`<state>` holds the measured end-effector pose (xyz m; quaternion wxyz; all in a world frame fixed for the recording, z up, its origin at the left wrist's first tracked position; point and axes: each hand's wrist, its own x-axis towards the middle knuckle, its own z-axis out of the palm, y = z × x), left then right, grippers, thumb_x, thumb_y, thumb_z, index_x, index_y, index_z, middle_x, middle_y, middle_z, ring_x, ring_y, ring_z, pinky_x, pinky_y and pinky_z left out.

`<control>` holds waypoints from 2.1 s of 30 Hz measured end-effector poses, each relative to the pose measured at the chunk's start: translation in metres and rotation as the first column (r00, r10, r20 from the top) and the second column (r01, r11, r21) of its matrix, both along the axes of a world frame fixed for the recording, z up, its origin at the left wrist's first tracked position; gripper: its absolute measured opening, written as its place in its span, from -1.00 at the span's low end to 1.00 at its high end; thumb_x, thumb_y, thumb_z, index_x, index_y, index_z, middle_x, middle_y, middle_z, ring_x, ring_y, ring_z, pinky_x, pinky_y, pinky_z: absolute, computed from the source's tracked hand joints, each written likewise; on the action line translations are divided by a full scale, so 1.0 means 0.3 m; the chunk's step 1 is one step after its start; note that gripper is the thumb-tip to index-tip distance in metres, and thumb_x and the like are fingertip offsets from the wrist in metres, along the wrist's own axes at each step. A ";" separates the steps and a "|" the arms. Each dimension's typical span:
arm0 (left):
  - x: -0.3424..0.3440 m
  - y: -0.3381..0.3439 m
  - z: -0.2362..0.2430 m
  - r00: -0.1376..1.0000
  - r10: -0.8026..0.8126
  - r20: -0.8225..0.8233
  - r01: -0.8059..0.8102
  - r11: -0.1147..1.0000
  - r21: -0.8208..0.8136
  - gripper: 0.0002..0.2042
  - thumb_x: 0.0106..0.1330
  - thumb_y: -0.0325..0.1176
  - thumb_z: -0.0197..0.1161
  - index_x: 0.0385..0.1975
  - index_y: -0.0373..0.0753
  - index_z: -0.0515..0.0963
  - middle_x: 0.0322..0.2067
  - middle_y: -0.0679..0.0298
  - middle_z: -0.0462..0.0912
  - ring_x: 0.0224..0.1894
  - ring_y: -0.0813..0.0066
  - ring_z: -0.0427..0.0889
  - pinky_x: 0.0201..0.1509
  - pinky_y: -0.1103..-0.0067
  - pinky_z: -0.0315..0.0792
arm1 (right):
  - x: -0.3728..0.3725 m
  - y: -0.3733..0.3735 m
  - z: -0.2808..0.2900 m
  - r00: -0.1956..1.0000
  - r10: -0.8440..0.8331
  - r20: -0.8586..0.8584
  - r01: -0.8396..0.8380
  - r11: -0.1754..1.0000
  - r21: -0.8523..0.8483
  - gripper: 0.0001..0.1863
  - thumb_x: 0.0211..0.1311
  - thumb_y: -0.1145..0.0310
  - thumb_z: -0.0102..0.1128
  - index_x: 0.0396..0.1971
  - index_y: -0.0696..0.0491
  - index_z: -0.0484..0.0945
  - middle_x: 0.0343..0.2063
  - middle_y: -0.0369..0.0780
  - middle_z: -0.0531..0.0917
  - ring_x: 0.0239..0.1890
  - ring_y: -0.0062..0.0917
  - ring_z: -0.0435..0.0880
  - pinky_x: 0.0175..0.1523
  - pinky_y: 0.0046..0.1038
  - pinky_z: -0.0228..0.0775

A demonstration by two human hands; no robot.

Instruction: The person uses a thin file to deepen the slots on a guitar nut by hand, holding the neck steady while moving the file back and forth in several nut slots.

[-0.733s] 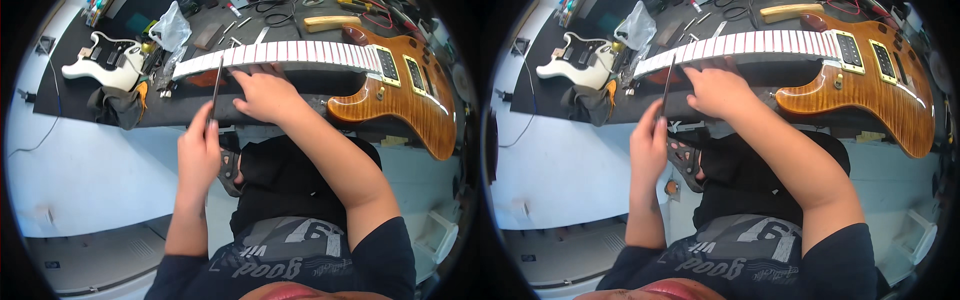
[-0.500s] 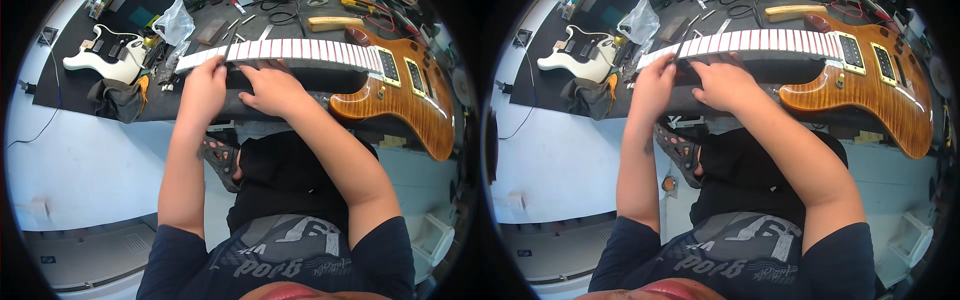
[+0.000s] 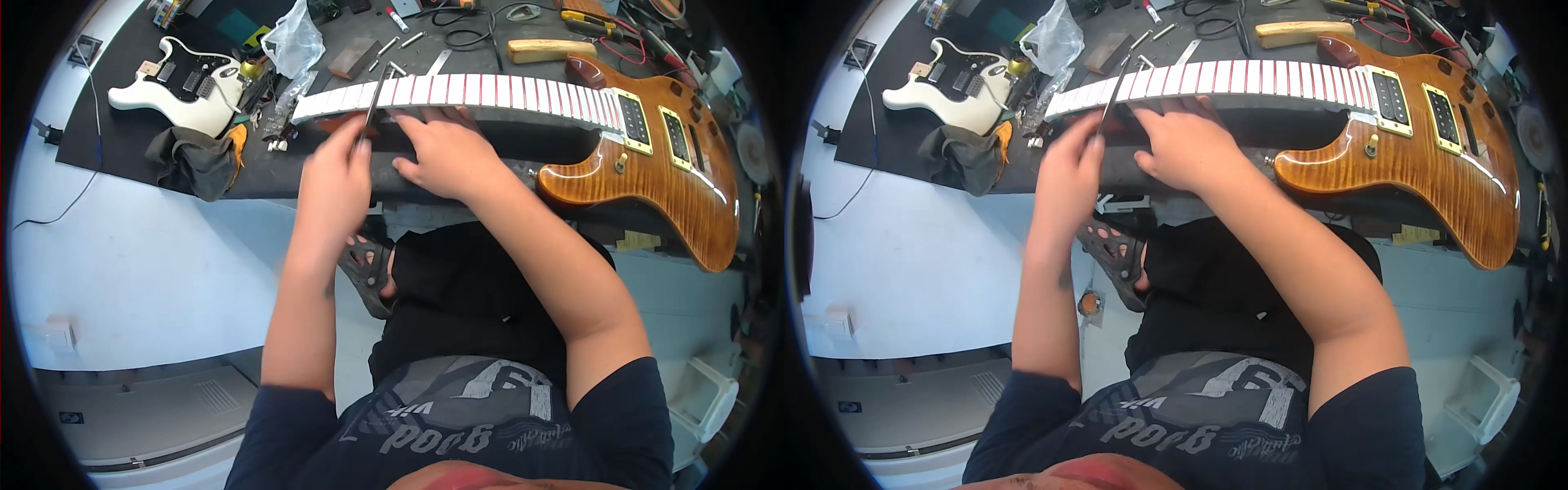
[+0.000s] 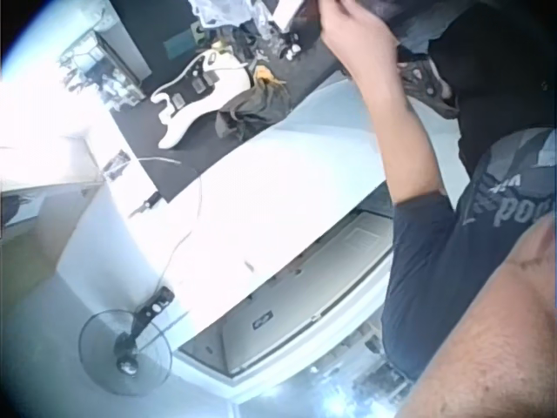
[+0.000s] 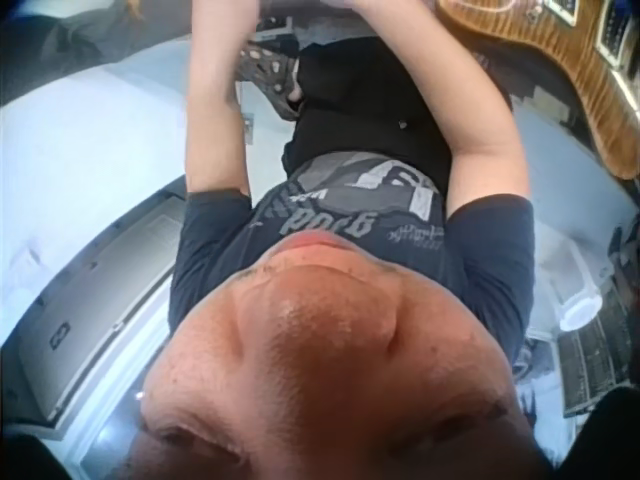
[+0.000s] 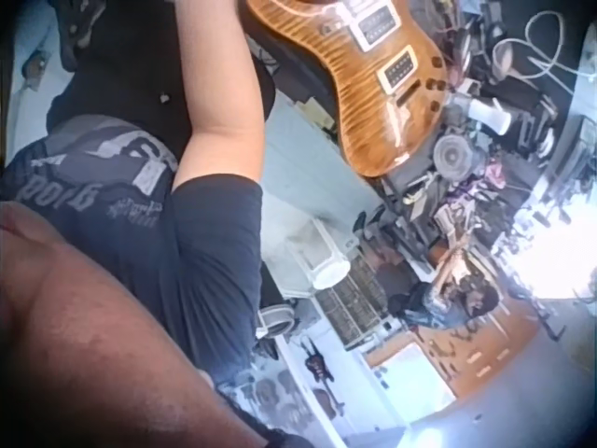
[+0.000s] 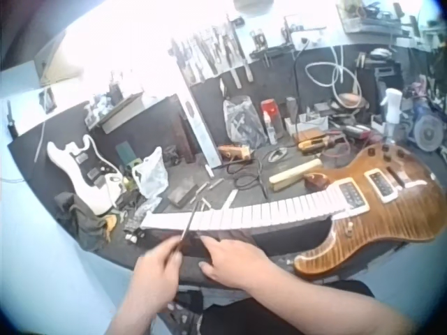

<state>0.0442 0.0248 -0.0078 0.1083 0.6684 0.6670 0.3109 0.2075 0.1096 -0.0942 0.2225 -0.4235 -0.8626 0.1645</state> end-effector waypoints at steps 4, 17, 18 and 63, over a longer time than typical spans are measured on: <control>0.001 -0.234 -0.031 0.978 0.178 0.112 -0.160 0.975 -0.156 -0.63 0.59 -0.51 0.18 0.33 -0.38 0.61 -0.12 -0.06 0.83 -0.11 0.22 0.86 0.02 0.38 0.64 | -0.043 -0.031 -0.015 0.994 -0.046 -0.095 0.059 0.989 0.134 -0.19 0.35 -0.02 0.42 0.55 -0.08 0.43 0.44 0.06 0.51 0.54 -0.07 0.43 0.67 0.00 0.08; -0.030 -0.194 -0.062 0.995 0.087 0.043 -0.087 0.996 -0.013 -0.63 0.62 -0.44 0.19 0.35 -0.31 0.62 -0.24 0.13 0.80 -0.42 0.57 0.73 -0.31 0.54 0.61 | -0.027 -0.016 -0.015 0.997 -0.034 -0.070 0.040 0.995 0.088 -0.20 0.37 -0.05 0.41 0.53 -0.08 0.44 0.40 0.03 0.55 0.52 -0.10 0.45 0.66 -0.01 0.12; -0.033 -0.192 -0.053 0.996 0.092 0.021 -0.092 0.996 -0.009 -0.63 0.61 -0.44 0.20 0.35 -0.31 0.62 -0.25 0.12 0.80 -0.42 0.57 0.72 -0.31 0.54 0.61 | -0.033 -0.014 0.003 0.997 -0.024 -0.067 0.030 0.996 0.088 -0.21 0.37 -0.05 0.41 0.53 -0.08 0.44 0.39 0.03 0.55 0.52 -0.10 0.45 0.65 -0.01 0.13; 0.008 -0.133 0.025 0.964 0.178 -0.196 -0.211 0.964 -0.163 -0.61 0.54 -0.35 0.27 0.32 -0.19 0.68 -0.23 -0.18 0.78 -0.12 -0.22 0.78 -0.02 0.04 0.60 | 0.379 -0.624 0.071 0.248 0.637 -0.730 -0.951 0.017 -0.309 -0.08 0.46 -0.35 0.27 0.53 0.06 0.43 0.46 0.13 0.50 0.47 0.04 0.53 0.45 -0.02 0.47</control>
